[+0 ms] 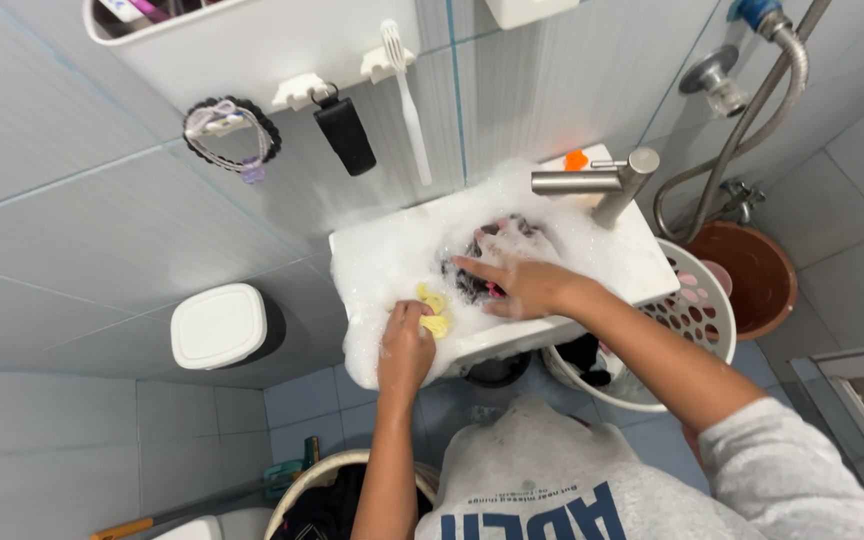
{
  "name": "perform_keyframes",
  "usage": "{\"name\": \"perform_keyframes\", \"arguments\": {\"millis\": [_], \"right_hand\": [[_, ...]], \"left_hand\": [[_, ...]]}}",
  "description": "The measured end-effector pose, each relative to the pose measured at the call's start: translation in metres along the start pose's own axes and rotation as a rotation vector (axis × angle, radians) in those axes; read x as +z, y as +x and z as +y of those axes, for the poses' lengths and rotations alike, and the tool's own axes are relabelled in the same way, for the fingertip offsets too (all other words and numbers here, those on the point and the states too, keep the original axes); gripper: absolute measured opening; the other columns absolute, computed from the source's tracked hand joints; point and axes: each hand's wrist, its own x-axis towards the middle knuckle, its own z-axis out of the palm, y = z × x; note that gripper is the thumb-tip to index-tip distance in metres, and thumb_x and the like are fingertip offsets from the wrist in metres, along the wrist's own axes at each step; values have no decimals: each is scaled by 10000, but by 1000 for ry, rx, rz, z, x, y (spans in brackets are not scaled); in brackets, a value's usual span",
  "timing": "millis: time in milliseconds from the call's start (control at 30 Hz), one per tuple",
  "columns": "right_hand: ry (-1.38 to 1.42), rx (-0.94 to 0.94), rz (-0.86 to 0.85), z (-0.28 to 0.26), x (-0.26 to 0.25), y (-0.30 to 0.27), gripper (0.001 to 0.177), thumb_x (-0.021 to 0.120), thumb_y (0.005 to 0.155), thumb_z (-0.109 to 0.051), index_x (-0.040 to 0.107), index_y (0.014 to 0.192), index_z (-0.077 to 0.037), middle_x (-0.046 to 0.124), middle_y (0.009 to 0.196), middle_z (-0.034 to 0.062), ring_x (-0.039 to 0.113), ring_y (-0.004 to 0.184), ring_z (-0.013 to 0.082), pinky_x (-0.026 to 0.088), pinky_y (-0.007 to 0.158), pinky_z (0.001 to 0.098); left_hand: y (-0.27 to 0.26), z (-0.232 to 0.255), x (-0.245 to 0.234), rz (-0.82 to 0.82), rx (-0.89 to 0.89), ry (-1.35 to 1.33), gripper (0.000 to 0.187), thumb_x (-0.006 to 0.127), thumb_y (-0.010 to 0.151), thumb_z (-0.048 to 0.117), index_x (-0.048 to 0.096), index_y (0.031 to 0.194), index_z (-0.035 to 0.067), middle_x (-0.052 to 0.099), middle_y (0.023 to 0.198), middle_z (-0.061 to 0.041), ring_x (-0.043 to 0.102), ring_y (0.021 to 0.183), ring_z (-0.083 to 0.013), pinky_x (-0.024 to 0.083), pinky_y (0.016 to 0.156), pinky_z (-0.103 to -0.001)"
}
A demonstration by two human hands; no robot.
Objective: The person washes cloths by hand in a sink filled with soapy water, rubbing and wringing a yellow cloth and a pink cloth.
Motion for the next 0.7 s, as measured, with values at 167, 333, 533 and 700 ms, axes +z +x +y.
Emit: {"name": "perform_keyframes", "arguments": {"millis": [167, 333, 533, 700], "right_hand": [[245, 291, -139, 29, 37, 40, 544, 465, 1031, -381, 358, 1531, -194, 499, 1376, 207, 637, 1113, 384, 519, 945, 475], [207, 432, -226, 85, 127, 107, 454, 354, 1089, -338, 505, 1431, -79, 704, 1145, 209, 701, 1009, 351, 537, 921, 477], [6, 393, -394, 101, 196, 163, 433, 431, 1042, -309, 713, 1217, -32, 688, 1217, 195, 689, 1086, 332, 525, 985, 458], [58, 369, -256, 81, 139, 115, 432, 513, 982, -265, 595, 1345, -47, 666, 1257, 198, 681, 1059, 353, 529, 951, 466]], "left_hand": [[1, -1, 0, 2, 22, 14, 297, 571, 779, -92, 621, 1018, 78, 635, 1086, -137, 630, 999, -401, 523, 843, -485], [2, -3, 1, -4, 4, 7, 291, 577, 781, -78, 613, 1022, 80, 634, 1087, -134, 631, 996, -398, 518, 834, -491], [4, -4, -4, -22, -23, -56, 343, 639, 795, 2, 617, 1116, 119, 597, 1174, -121, 612, 1081, -373, 509, 891, -468], [9, -5, -2, -82, 12, -9, 520, 825, 704, 172, 615, 1178, 126, 504, 1285, -196, 517, 1194, -422, 467, 917, -496]]}}
